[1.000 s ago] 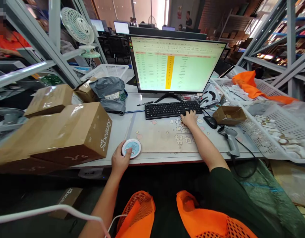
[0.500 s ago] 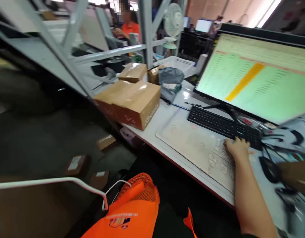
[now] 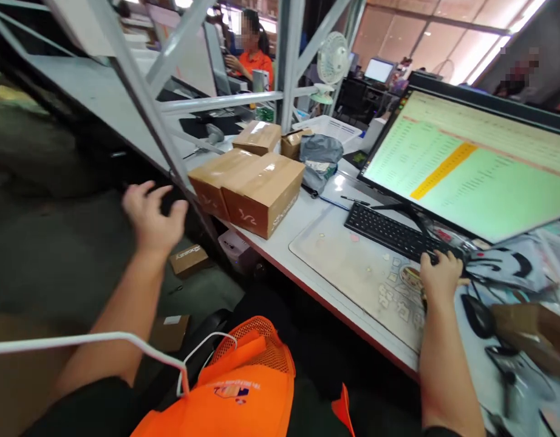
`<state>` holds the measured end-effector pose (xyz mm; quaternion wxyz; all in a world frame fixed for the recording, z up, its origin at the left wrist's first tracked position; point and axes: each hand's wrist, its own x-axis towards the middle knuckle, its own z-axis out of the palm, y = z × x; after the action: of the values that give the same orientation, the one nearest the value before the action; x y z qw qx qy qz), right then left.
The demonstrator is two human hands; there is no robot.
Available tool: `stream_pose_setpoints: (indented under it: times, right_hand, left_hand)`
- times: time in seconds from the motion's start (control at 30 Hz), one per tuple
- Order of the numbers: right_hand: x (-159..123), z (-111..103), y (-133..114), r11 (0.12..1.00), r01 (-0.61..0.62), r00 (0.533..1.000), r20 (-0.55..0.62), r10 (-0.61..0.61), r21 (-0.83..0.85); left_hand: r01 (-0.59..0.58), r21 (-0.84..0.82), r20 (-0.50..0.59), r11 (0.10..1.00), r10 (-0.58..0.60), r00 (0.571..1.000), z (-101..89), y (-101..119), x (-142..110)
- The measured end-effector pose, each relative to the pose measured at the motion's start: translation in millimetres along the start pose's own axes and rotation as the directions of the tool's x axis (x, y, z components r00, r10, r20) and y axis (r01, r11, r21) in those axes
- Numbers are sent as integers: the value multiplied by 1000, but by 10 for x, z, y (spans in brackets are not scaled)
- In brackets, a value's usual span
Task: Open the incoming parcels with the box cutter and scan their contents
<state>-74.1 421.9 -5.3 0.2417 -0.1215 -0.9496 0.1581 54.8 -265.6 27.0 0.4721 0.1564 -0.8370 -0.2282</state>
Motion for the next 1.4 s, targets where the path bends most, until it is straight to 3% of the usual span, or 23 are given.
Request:
stream_pose_setpoints:
  times: [0.03, 0.1, 0.2, 0.3, 0.37, 0.43, 0.5, 0.57, 0.67, 0.7, 0.8, 0.9, 1.03, 1.1, 1.17, 1.23, 1.27, 1.33, 1.4]
  right_hand:
    - [-37, -62, -65, 998, -55, 998, -28, 56, 35]
    - [-217, -167, -247, 982, -72, 997, 4, 73, 172]
    - [-753, -237, -623, 887, 23, 975, 185, -122, 461]
    - [-1289, -153, -1082, 761, 18, 907, 309, -286, 648]
    - [-1433, -22, -1390, 694, -14, 875, 345, -340, 719]
    - [-1391, 133, -1658, 633, -50, 882, 331, -335, 773]
    - [-1267, 277, -1871, 577, -84, 914, 294, -280, 812]
    - [-1183, 382, -2030, 541, -103, 942, 257, -217, 834]
    - [-1238, 460, -2176, 543, -63, 952, 214, -219, 837]
    - [-1288, 479, -2207, 547, -49, 946, 214, -242, 836]
    - [-1415, 572, -2288, 516, -71, 908, 269, -320, 854]
    - [-1436, 724, -2368, 473, -131, 869, 331, -368, 871]
    - [-1410, 855, -2419, 478, -154, 869, 349, -351, 865]
    - [-1417, 843, -2407, 470, -167, 872, 353, -340, 867]
    - [-1425, 788, -2362, 440, -167, 895, 323, -307, 882]
    - [-1420, 714, -2279, 373, -168, 933, 269, -237, 912]
    - [-1413, 679, -2226, 331, -180, 949, 252, -189, 926]
    - [-1396, 624, -2103, 250, -243, 961, 268, -71, 937]
    - [-1394, 590, -1961, 193, -348, 937, 349, 30, 917]
  left_hand:
    - [-60, -24, 42, 998, 61, 997, 329, 177, 25]
    - [-56, -75, 81, 996, 63, 995, 859, 527, -2]
    - [-31, -138, 64, 990, 41, 997, 1232, 877, -142]
    - [-137, -163, -12, 977, 137, 990, 1247, 1059, -367]
    - [-170, -216, 3, 962, 174, 985, 1174, 1179, -597]
    - [-188, -329, 117, 925, 237, 964, 1098, 1306, -859]
    - [-203, -472, 244, 858, 349, 905, 1081, 1392, -1056]
    - [-189, -549, 249, 814, 375, 893, 1167, 1392, -1087]
    - [-25, -513, 168, 858, 129, 977, 1456, 1238, -824]
    - [61, -502, 185, 862, 38, 982, 1566, 1171, -703]
    - [264, -510, 274, 818, -137, 952, 1834, 1021, -438]
    - [304, -502, 268, 810, -189, 945, 1982, 977, -368]
    - [361, -485, 299, 796, -237, 924, 2112, 961, -336]
    - [392, -502, 357, 771, -228, 906, 2110, 963, -324]
    - [331, -486, 348, 809, -168, 922, 1977, 987, -333]
    - [144, -455, 288, 879, -8, 958, 1694, 1050, -343]
    - [20, -451, 272, 892, 116, 955, 1514, 1103, -335]
    - [-208, -504, 289, 838, 391, 874, 1149, 1263, -267]
    - [-337, -622, 318, 707, 621, 716, 884, 1502, -131]
